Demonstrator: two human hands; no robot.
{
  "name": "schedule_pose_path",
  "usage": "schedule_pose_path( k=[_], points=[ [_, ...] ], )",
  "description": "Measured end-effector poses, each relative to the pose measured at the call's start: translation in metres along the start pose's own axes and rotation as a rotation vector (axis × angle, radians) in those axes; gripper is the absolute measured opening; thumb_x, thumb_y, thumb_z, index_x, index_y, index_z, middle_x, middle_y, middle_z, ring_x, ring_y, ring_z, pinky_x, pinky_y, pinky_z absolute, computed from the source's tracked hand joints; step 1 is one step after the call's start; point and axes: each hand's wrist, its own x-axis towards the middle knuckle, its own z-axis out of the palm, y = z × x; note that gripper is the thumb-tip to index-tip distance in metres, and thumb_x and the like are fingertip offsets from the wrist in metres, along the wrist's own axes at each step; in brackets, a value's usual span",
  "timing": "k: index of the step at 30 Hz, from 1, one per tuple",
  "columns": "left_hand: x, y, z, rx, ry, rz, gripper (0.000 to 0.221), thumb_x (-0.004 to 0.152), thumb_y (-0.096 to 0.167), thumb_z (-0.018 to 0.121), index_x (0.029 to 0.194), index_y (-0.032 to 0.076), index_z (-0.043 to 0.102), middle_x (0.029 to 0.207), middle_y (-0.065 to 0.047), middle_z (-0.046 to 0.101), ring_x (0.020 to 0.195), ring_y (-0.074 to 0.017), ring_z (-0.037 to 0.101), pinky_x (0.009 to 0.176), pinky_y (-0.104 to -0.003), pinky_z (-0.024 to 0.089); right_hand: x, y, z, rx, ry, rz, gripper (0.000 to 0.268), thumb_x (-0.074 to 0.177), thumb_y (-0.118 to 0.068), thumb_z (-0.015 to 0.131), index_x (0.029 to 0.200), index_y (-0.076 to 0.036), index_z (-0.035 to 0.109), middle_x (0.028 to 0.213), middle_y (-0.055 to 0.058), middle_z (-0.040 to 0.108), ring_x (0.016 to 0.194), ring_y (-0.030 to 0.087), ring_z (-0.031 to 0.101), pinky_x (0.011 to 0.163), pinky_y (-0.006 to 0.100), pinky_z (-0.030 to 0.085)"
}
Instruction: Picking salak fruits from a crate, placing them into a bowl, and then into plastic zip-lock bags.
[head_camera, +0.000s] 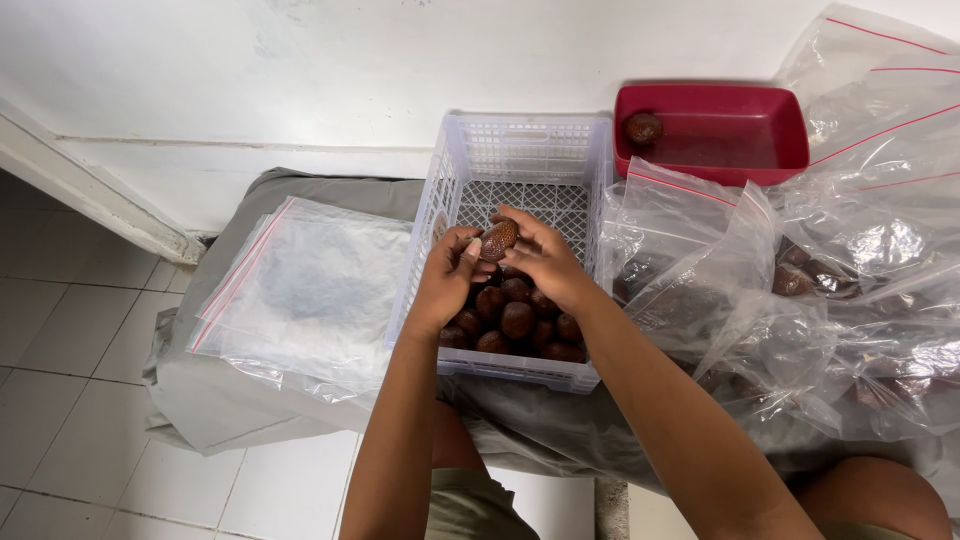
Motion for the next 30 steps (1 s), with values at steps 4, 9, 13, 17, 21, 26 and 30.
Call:
schedule_pose_path(
  k=[4,9,13,17,21,26,30],
  points=[
    [0.002,-0.003,-0.001,0.053,0.007,-0.045,0.037,0.112,0.030,0.042,0.128,0.003,0.062,0.106,-0.019,0.069,0.093,-0.0286,0.074,0.079,-0.037,0.064,0.003,0.008,0.001,-0.052,0.096,-0.033,0.073,0.091,-0.003,0.077,0.154,-0.005,0.042,0.133,0.023,0.065,0.120,0.036,0.065,0.097,0.045,0.057],
    [0.000,-0.001,-0.001,0.090,0.012,0.000,0.036,0.105,0.034,0.063,0.121,0.003,0.071,0.095,-0.019,0.071,0.081,-0.0236,0.072,0.068,-0.032,0.063,0.005,0.010,-0.002,-0.106,0.151,-0.023,0.066,0.081,-0.019,0.092,0.134,-0.004,0.057,0.119,0.021,0.071,0.103,0.027,0.069,0.080,0.033,0.060],
    [0.005,-0.008,-0.001,0.017,-0.003,0.026,0.034,0.107,0.029,0.058,0.120,-0.001,0.069,0.089,-0.021,0.072,0.079,-0.0254,0.074,0.070,-0.034,0.065,0.005,0.007,-0.001,-0.077,0.151,-0.039,0.059,0.083,-0.022,0.091,0.132,-0.006,0.061,0.118,0.020,0.072,0.098,0.023,0.071,0.074,0.028,0.061],
    [0.004,-0.007,-0.002,-0.091,0.028,0.024,0.033,0.109,0.027,0.053,0.105,-0.004,0.066,0.081,-0.021,0.068,0.075,-0.0266,0.074,0.071,-0.037,0.067,0.003,0.003,0.007,-0.055,0.055,-0.026,0.062,0.085,-0.018,0.088,0.138,-0.004,0.060,0.118,0.022,0.071,0.107,0.032,0.070,0.088,0.040,0.062],
    [-0.001,0.005,-0.002,-0.026,0.030,0.065,0.037,0.104,0.033,0.066,0.106,-0.003,0.068,0.087,-0.022,0.070,0.080,-0.0269,0.074,0.068,-0.036,0.066,0.004,0.004,0.005,-0.057,0.066,-0.025,0.058,0.087,-0.018,0.086,0.137,0.000,0.061,0.114,0.025,0.071,0.103,0.034,0.072,0.088,0.041,0.062],
    [-0.005,0.014,-0.001,0.020,0.010,0.111,0.030,0.099,0.025,0.073,0.111,-0.002,0.070,0.090,-0.017,0.071,0.084,-0.0219,0.072,0.070,-0.032,0.063,0.006,0.006,0.001,-0.079,0.078,-0.037,0.057,0.088,-0.018,0.085,0.137,0.000,0.061,0.112,0.025,0.071,0.102,0.034,0.072,0.090,0.042,0.062],
    [-0.002,0.005,-0.001,0.024,0.009,0.125,0.025,0.100,0.020,0.071,0.110,-0.003,0.070,0.086,-0.016,0.070,0.083,-0.0206,0.070,0.071,-0.032,0.061,0.004,0.001,0.004,-0.106,0.060,-0.046,0.057,0.088,-0.014,0.084,0.138,0.000,0.060,0.110,0.024,0.071,0.098,0.031,0.071,0.086,0.040,0.063]
  ],
)
